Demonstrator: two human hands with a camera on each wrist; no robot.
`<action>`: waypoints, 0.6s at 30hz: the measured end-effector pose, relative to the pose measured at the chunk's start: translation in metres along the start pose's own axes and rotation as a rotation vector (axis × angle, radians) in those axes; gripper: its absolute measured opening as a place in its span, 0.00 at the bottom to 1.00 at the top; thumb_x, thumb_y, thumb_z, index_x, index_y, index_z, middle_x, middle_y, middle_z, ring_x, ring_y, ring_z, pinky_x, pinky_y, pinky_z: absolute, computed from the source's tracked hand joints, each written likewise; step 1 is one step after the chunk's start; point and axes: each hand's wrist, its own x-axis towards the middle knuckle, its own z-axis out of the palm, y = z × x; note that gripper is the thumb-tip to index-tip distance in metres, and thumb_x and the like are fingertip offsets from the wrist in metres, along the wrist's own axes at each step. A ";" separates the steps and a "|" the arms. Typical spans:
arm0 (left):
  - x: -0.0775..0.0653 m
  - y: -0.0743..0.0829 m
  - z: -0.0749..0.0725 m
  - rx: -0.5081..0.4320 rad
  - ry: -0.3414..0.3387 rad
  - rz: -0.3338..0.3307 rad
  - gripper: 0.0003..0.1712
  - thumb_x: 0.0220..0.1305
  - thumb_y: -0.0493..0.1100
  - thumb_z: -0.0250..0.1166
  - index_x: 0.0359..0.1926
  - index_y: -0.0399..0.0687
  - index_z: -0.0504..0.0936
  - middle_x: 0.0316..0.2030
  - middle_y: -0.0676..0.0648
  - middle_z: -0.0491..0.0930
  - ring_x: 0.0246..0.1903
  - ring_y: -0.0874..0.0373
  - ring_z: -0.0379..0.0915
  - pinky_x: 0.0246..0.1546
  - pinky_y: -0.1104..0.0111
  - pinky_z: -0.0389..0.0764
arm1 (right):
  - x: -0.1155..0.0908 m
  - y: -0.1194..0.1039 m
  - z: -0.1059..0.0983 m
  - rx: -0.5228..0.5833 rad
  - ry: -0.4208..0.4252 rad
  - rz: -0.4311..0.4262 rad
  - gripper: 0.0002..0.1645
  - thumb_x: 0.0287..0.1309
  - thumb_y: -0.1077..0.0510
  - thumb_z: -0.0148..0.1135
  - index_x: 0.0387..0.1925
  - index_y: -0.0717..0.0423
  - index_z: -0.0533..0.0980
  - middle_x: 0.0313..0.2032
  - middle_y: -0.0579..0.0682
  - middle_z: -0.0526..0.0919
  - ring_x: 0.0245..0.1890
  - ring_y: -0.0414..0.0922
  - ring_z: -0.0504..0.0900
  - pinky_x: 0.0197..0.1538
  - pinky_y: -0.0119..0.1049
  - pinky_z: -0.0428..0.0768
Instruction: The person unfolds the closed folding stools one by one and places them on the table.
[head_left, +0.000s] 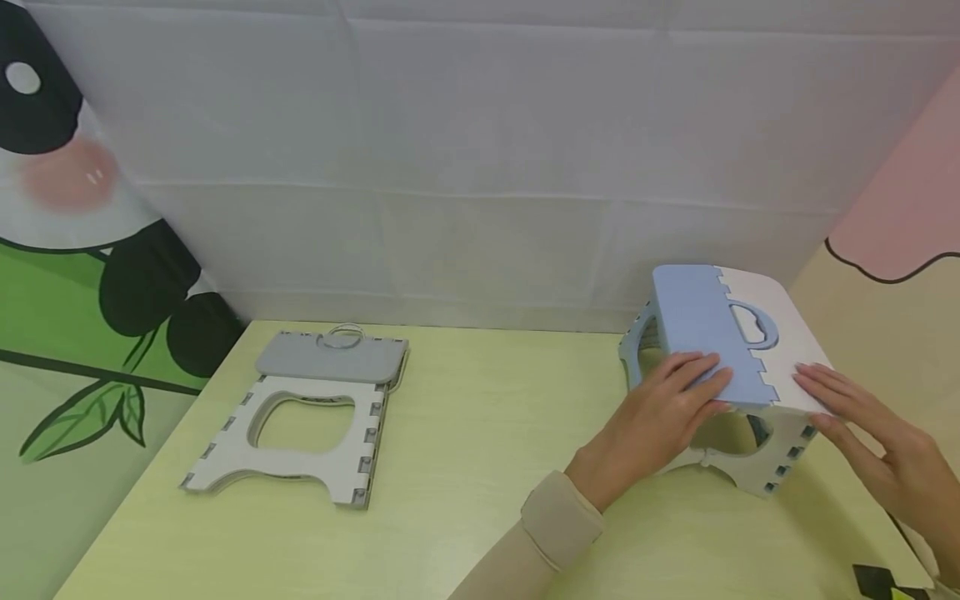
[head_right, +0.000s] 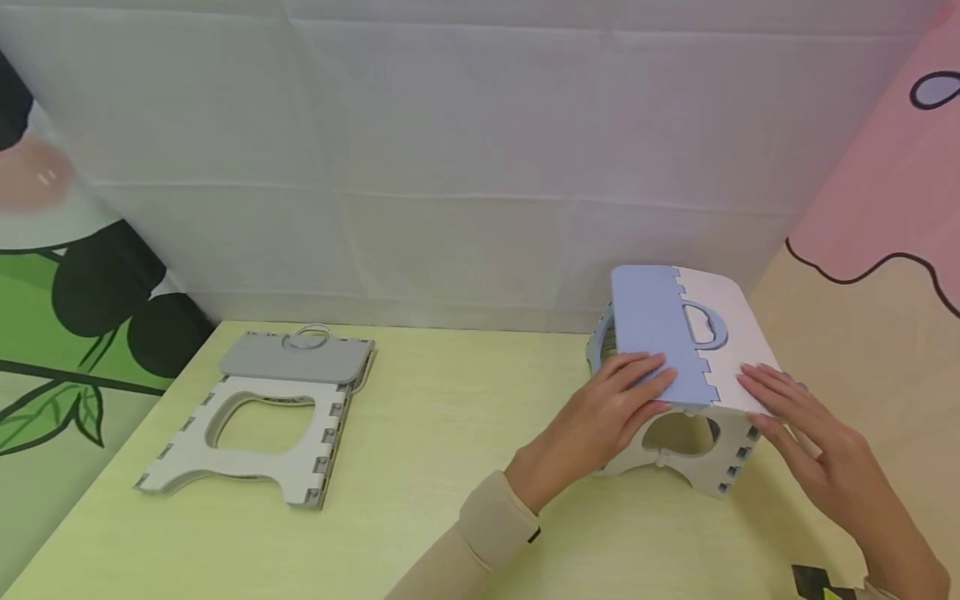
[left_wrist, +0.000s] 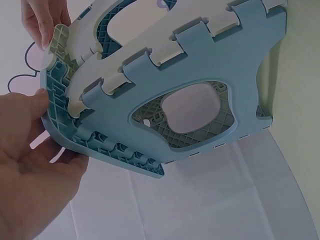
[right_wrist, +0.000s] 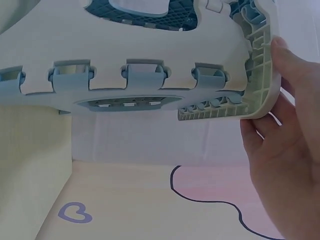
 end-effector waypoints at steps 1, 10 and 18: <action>0.000 0.000 -0.001 0.006 -0.007 0.001 0.22 0.81 0.52 0.54 0.67 0.50 0.78 0.66 0.50 0.76 0.68 0.58 0.68 0.73 0.75 0.55 | 0.000 0.000 0.000 0.000 -0.004 0.006 0.34 0.76 0.44 0.53 0.60 0.73 0.76 0.65 0.62 0.77 0.73 0.43 0.67 0.71 0.24 0.62; -0.003 0.000 -0.008 -0.142 -0.014 -0.050 0.20 0.79 0.49 0.57 0.64 0.47 0.80 0.62 0.48 0.77 0.63 0.58 0.68 0.68 0.80 0.59 | 0.001 -0.001 0.001 0.001 0.025 0.037 0.36 0.74 0.41 0.57 0.59 0.72 0.77 0.64 0.62 0.78 0.71 0.39 0.69 0.70 0.23 0.64; -0.010 0.001 -0.012 -0.112 0.065 -0.089 0.17 0.76 0.50 0.61 0.58 0.48 0.84 0.56 0.50 0.81 0.58 0.58 0.72 0.61 0.78 0.71 | -0.002 -0.001 0.003 -0.038 0.065 0.095 0.34 0.71 0.41 0.62 0.57 0.70 0.80 0.63 0.53 0.80 0.67 0.33 0.71 0.67 0.19 0.65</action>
